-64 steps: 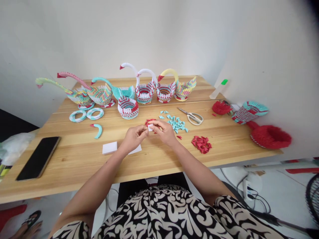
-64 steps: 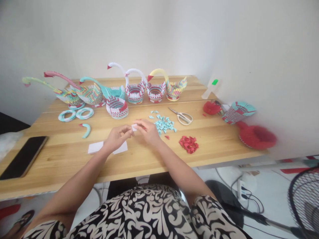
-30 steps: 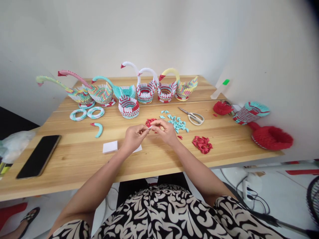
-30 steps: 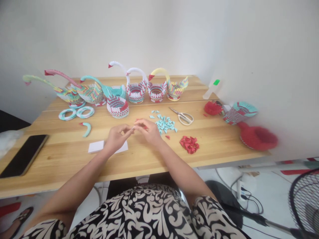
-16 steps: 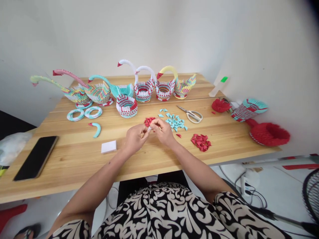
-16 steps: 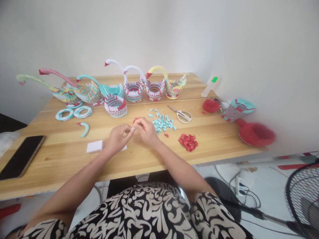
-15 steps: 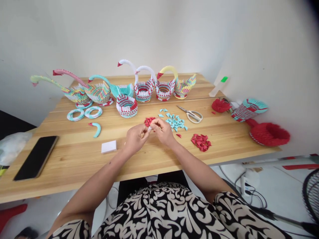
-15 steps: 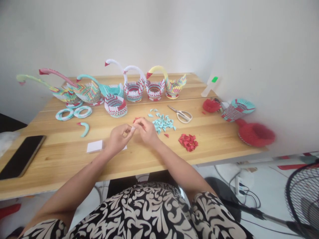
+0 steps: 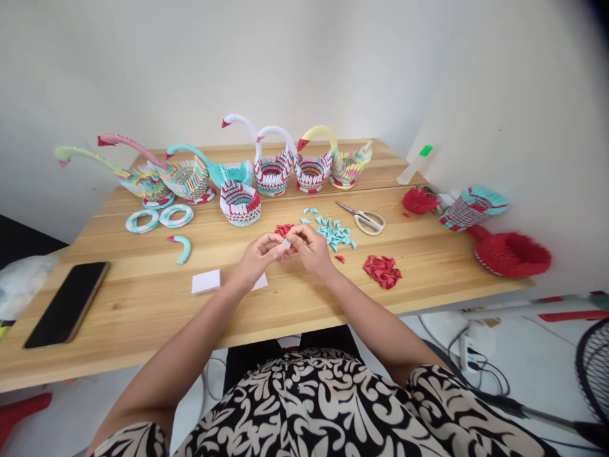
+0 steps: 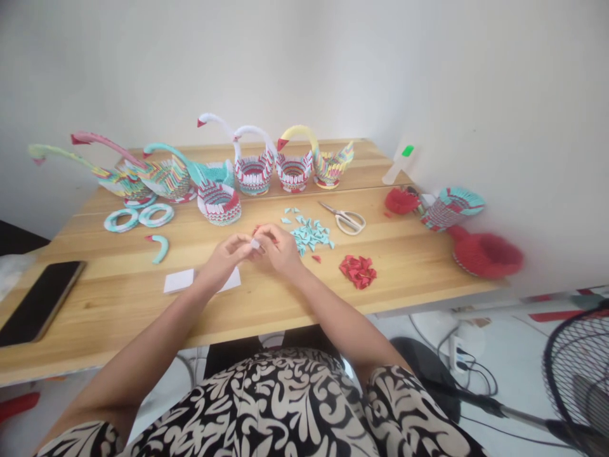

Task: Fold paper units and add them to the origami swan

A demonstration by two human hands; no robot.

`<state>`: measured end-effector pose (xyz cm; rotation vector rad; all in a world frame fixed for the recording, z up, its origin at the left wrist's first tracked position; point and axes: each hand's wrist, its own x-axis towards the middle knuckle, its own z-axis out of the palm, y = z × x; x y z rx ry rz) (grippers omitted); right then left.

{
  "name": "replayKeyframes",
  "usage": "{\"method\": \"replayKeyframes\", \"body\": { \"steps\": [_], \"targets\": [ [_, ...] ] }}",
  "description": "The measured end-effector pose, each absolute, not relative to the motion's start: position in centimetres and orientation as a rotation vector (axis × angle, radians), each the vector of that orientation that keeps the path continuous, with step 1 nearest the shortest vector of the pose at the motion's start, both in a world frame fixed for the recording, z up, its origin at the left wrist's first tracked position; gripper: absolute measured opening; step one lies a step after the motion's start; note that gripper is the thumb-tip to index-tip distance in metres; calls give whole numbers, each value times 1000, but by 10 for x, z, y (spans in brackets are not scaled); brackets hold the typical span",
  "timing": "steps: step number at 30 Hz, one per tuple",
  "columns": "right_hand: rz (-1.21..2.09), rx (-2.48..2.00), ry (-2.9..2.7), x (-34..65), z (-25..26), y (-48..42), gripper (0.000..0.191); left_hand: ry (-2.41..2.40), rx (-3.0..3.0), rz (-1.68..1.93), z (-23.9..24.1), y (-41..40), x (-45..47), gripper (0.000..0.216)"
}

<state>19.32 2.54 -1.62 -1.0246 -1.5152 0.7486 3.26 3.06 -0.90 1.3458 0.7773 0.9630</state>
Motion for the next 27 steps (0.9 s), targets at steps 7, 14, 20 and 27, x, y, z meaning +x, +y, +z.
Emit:
{"method": "replayKeyframes", "body": {
  "steps": [7,14,20,27],
  "targets": [
    [562,-980,-1594,196,-13,25,16,689,1077,985,-13,36,31,36],
    [217,-877,-1715,199,-9,27,14,698,1077,1066,-11,38,29,39],
    [72,-863,-1785,199,-12,29,11,698,1010,1112,-12,40,28,37],
    [32,-835,-1884,201,-10,30,17,893,1223,1083,-7,42,23,24]
  ]
}}
